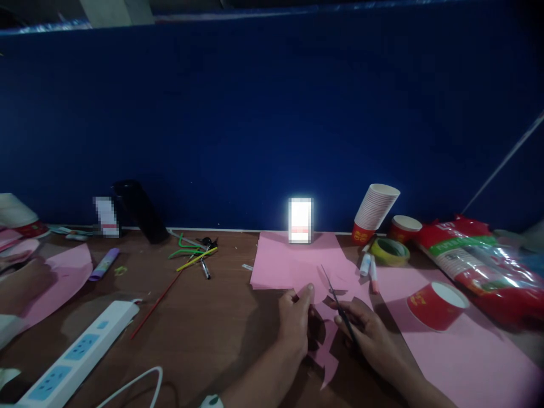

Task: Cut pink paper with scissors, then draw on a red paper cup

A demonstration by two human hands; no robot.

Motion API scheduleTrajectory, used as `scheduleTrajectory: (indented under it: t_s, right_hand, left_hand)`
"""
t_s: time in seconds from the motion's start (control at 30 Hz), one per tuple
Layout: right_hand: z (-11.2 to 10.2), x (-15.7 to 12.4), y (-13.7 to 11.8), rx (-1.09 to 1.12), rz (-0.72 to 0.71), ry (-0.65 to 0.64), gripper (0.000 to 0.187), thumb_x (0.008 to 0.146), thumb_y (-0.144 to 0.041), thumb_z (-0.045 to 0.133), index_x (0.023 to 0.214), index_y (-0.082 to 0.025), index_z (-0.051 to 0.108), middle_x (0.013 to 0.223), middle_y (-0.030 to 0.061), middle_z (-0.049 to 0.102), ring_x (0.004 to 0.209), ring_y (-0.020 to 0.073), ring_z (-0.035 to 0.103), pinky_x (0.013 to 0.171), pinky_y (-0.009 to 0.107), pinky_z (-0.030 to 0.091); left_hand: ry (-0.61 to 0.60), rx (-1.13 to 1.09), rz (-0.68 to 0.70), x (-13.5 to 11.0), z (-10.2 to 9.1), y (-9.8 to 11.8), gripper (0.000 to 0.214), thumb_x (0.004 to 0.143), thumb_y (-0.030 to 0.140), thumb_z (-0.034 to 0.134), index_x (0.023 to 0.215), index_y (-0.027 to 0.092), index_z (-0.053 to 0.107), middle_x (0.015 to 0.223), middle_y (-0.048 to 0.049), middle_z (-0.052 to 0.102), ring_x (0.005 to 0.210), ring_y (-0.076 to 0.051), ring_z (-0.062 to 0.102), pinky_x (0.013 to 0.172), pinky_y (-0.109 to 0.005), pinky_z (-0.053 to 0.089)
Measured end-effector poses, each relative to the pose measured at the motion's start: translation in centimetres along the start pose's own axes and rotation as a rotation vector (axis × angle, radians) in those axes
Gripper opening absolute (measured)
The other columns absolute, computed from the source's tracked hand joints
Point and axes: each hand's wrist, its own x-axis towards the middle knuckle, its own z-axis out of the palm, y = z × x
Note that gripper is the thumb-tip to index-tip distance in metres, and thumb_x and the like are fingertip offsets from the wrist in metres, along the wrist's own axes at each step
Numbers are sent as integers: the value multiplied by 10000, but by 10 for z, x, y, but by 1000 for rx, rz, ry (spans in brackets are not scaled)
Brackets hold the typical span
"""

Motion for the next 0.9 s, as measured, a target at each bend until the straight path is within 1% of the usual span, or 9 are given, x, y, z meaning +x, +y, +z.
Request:
scheduleTrajectory:
  t_s: [0.07,0.23,0.47,0.67,0.77,0.9]
  right_hand:
    - [0,0,0,20,3,-5,463,789,-502,549,1078,-167,686,677,9,601,548,162,550,519,261,472]
    - [0,0,-2,33,-28,24,444,773,-487,573,1030,-153,711,691,30,620,574,176,578,543,269,487]
    - [0,0,-2,43,2,-10,459,769,-506,562,1062,-181,698,680,11,614,551,172,579,532,273,494]
    - [2,0,-2,73,18,-35,490,777,-534,549,1075,-171,688,640,-3,590,523,160,559,481,254,466]
    - [0,-1,-5,50,29,-35,503,766,-547,547,1060,-166,692,620,-6,579,533,166,566,493,256,468]
    - [-1,0,-7,34,41,-28,493,756,-533,541,1051,-167,693,637,3,591,560,174,581,523,262,470]
  left_hand:
    - [6,3,2,0,0,-1,413,539,476,791,610,123,589,476,33,500,435,-73,427,431,-202,330]
    - [1,9,23,3,-1,-3,425,557,497,777,611,121,587,471,37,489,433,-70,416,432,-201,324]
    - [9,-37,-21,0,2,2,430,522,487,797,622,127,582,467,44,488,427,-71,419,426,-199,326]
    - [-23,-15,16,2,0,1,423,574,500,765,628,129,569,479,44,480,438,-71,409,438,-202,328]
    - [-39,28,46,4,-2,1,424,591,511,749,638,123,585,494,31,498,454,-83,427,456,-214,347]
    - [-40,50,59,3,-2,5,427,573,512,755,579,129,566,461,35,470,441,-78,397,444,-210,319]
